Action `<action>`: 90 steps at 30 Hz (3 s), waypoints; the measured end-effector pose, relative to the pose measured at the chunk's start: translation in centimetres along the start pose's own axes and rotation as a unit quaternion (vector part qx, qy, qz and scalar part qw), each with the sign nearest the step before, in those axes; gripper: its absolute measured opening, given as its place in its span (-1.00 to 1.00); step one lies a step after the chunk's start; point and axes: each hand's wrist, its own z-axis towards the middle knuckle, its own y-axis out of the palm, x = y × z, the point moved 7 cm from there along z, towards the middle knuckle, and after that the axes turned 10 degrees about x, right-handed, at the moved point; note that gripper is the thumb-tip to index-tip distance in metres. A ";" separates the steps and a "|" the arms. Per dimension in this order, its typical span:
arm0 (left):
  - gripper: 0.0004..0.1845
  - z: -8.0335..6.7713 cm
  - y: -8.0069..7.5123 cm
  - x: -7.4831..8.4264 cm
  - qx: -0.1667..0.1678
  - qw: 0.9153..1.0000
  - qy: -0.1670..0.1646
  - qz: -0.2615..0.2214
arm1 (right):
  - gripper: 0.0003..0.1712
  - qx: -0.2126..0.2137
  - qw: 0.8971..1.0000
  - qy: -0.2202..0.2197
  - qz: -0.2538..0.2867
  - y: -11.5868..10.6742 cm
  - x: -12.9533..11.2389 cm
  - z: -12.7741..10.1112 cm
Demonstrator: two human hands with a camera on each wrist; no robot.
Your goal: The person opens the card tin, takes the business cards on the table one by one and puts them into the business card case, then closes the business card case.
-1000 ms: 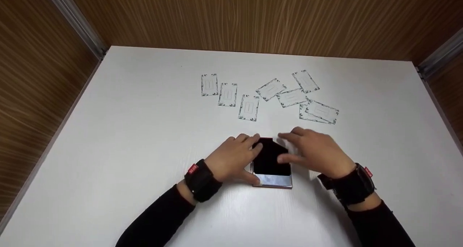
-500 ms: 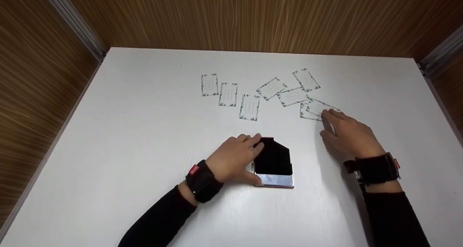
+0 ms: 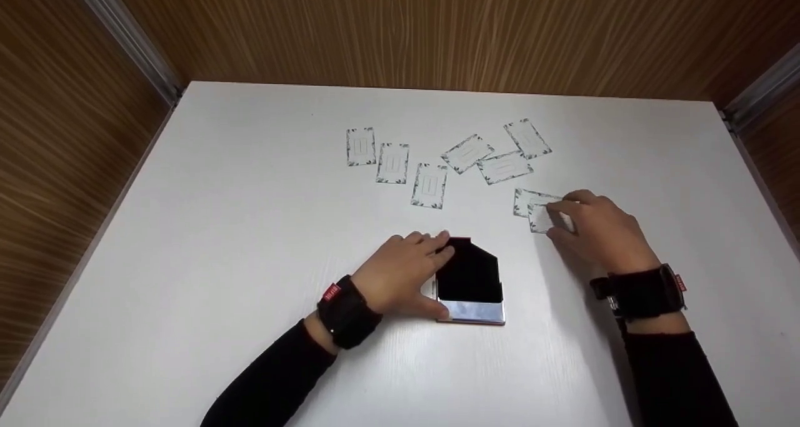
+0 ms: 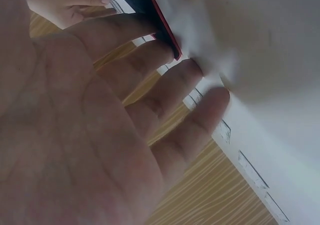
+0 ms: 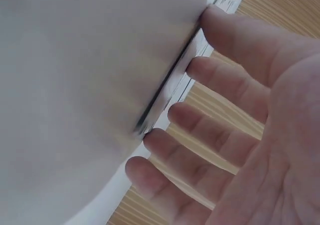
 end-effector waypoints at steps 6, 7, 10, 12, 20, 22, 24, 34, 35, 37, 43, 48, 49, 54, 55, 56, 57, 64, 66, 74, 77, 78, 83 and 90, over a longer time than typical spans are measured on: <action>0.08 0.1 0.0 0.0 -0.002 1.000 0.003 0.010 | -0.45 -0.002 1.000 0.005 0.002 -0.4 -0.1 -0.1; 0.08 0.1 0.0 0.0 -0.002 1.000 0.003 0.012 | -0.43 -0.003 1.000 0.006 0.003 -0.4 -0.2 -0.1; 0.09 0.1 0.0 0.0 -0.003 1.000 0.001 0.011 | -0.39 -0.010 1.000 0.005 0.008 -0.3 -0.5 0.0; 0.09 0.1 0.0 -0.1 -0.001 1.000 0.001 0.009 | -0.36 -0.014 1.000 0.005 0.008 -0.2 -0.6 0.1; 0.08 0.0 0.0 -0.1 -0.001 1.000 -0.002 -0.003 | -0.52 0.008 1.000 -0.015 0.007 -0.3 -1.3 0.4; 0.08 0.0 0.1 -0.1 -0.003 1.000 -0.004 -0.003 | -0.59 0.013 0.999 -0.028 0.029 -0.4 -1.8 0.5; 0.08 0.0 0.1 -0.1 -0.005 1.000 -0.005 -0.002 | -0.64 0.021 0.997 -0.041 0.056 -0.7 -2.4 0.6; 0.09 0.1 0.2 -0.1 -0.001 1.000 0.001 0.004 | -0.67 0.109 0.968 -0.156 0.162 -3.2 -5.2 0.0; 0.09 0.1 0.2 -0.1 -0.002 1.000 0.001 0.005 | -0.64 0.117 0.964 -0.168 0.172 -3.4 -5.4 -0.1; 0.10 0.1 0.1 -0.1 -0.003 1.000 0.003 0.007 | -0.58 0.131 0.955 -0.186 0.191 -3.8 -5.9 -0.2; 0.10 0.2 0.1 -0.2 -0.004 1.000 0.005 0.011 | -0.58 0.133 0.946 -0.189 0.229 -4.4 -6.6 -0.2; 0.10 0.2 0.2 -0.1 -0.007 1.000 0.006 0.010 | -0.59 0.102 0.958 -0.155 0.219 -4.0 -6.5 -0.3; 0.10 0.2 0.2 -0.2 -0.007 1.000 0.006 0.010 | -0.61 0.096 0.959 -0.152 0.218 -3.9 -6.5 -0.3; 0.10 0.1 0.1 -0.2 -0.010 1.000 0.004 0.009 | -0.66 0.068 0.959 -0.172 0.216 -3.2 -7.5 -0.5; 0.10 0.1 0.1 -0.2 -0.010 1.000 0.004 0.008 | -0.64 0.062 0.958 -0.174 0.219 -3.1 -7.8 -0.5; 0.09 0.1 0.1 -0.2 -0.009 1.000 0.005 0.007 | -0.60 0.055 0.957 -0.176 0.226 -2.9 -8.1 -0.5; 0.09 0.1 0.0 -0.2 -0.009 1.000 0.005 0.007 | -0.56 0.050 0.954 -0.178 0.234 -2.7 -8.4 -0.6; 0.05 0.1 -0.1 -0.4 -0.009 1.000 0.009 -0.012 | -0.68 0.020 0.934 -0.218 0.281 -1.0 -11.1 -1.0; 0.03 0.0 -0.2 -0.7 -0.008 1.000 0.004 -0.029 | -0.71 0.013 0.933 -0.227 0.277 -0.3 -11.6 -1.0; 0.01 0.0 -0.1 -1.0 -0.014 0.999 0.001 -0.048 | -0.71 0.018 0.955 -0.228 0.186 1.3 -12.4 -1.1; 0.00 0.0 0.0 -0.9 -0.017 0.999 0.001 -0.049 | -0.73 0.019 0.965 -0.219 0.145 1.6 -12.5 -1.2; 0.00 0.0 0.0 -0.9 -0.017 0.999 0.001 -0.048 | -0.73 0.021 0.966 -0.217 0.135 1.7 -12.6 -1.2; 0.00 0.0 0.0 -1.0 -0.017 0.999 0.000 -0.044 | -0.79 0.047 0.963 -0.221 0.145 1.2 -13.0 -1.3; 0.03 0.0 0.0 -0.9 -0.014 0.999 0.000 -0.036 | -0.81 0.026 0.963 -0.203 0.178 1.9 -12.9 -1.3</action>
